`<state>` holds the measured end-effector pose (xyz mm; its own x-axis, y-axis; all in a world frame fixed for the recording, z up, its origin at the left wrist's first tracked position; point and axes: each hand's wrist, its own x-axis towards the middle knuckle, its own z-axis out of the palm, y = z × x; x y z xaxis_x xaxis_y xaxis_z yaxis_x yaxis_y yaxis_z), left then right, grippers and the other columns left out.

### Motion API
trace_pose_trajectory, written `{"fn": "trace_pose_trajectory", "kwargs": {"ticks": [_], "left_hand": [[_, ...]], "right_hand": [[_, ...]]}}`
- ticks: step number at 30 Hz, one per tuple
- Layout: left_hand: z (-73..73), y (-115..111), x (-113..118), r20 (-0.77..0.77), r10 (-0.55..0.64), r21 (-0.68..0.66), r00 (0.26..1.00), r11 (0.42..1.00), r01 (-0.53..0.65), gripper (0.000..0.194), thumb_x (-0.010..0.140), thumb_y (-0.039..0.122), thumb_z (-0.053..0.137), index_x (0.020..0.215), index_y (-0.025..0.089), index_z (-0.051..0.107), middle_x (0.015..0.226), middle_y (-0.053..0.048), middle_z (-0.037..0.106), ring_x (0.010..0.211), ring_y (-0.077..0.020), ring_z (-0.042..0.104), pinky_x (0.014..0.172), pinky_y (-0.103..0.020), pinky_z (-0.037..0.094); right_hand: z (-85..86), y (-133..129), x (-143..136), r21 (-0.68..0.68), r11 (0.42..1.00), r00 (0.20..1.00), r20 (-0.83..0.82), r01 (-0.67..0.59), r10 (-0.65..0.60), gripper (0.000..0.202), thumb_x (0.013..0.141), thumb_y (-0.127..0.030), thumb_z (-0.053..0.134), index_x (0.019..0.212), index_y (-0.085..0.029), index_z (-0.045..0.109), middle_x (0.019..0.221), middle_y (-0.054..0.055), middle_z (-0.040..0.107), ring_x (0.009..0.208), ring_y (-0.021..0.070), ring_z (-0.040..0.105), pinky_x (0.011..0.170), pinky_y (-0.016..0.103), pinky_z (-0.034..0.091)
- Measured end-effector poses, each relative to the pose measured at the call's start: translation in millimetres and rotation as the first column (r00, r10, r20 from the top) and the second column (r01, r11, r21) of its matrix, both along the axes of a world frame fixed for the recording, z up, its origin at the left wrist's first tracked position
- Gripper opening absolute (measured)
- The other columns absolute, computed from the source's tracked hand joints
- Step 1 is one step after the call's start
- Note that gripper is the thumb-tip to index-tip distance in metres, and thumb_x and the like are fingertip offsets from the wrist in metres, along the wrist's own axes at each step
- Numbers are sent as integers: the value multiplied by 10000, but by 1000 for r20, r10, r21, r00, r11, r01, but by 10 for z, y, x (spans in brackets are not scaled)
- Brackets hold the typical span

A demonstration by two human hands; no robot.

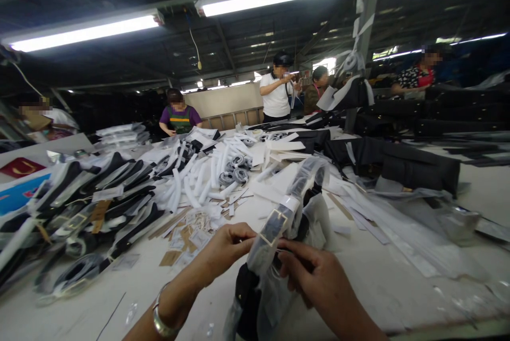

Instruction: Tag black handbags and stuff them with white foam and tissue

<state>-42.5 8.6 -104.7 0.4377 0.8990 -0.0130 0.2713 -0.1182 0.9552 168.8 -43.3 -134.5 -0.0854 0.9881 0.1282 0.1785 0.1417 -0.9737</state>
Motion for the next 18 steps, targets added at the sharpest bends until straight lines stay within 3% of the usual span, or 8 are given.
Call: {"fn": "trace_pose_trajectory", "kwargs": {"ticks": [5,10,14,18], "left_hand": [[33,-84,-120,2,10,-45,1000,999,-10,406,827,568,676,772,167,706,671,2,582,647,-131,477,631,-237,376],[43,-91,-65,-38,-43,13,998,999,43,328,790,486,738,900,177,746,835,-42,662,796,-182,566,710,-266,428],[106,-33,4,-123,-105,77,987,990,115,123,728,312,804,775,203,772,801,-13,655,774,-158,543,659,-230,387],[154,-3,53,-133,-212,28,968,976,218,148,727,343,807,728,201,765,763,-12,670,730,-160,558,653,-237,425]], "right_hand": [[-29,-62,64,25,996,995,34,-91,90,298,854,-315,637,1121,-208,714,702,2,753,556,175,694,574,260,565],[28,-91,32,19,998,998,35,-53,52,193,885,-328,608,991,-212,720,747,13,761,581,174,702,567,248,547],[87,-66,-16,42,999,1000,-3,-8,9,198,896,-362,611,877,-202,726,729,21,751,594,182,700,575,252,544],[103,-37,-50,65,998,999,-45,20,-17,209,894,-369,622,878,-192,731,737,33,758,610,188,708,583,254,548]]}}
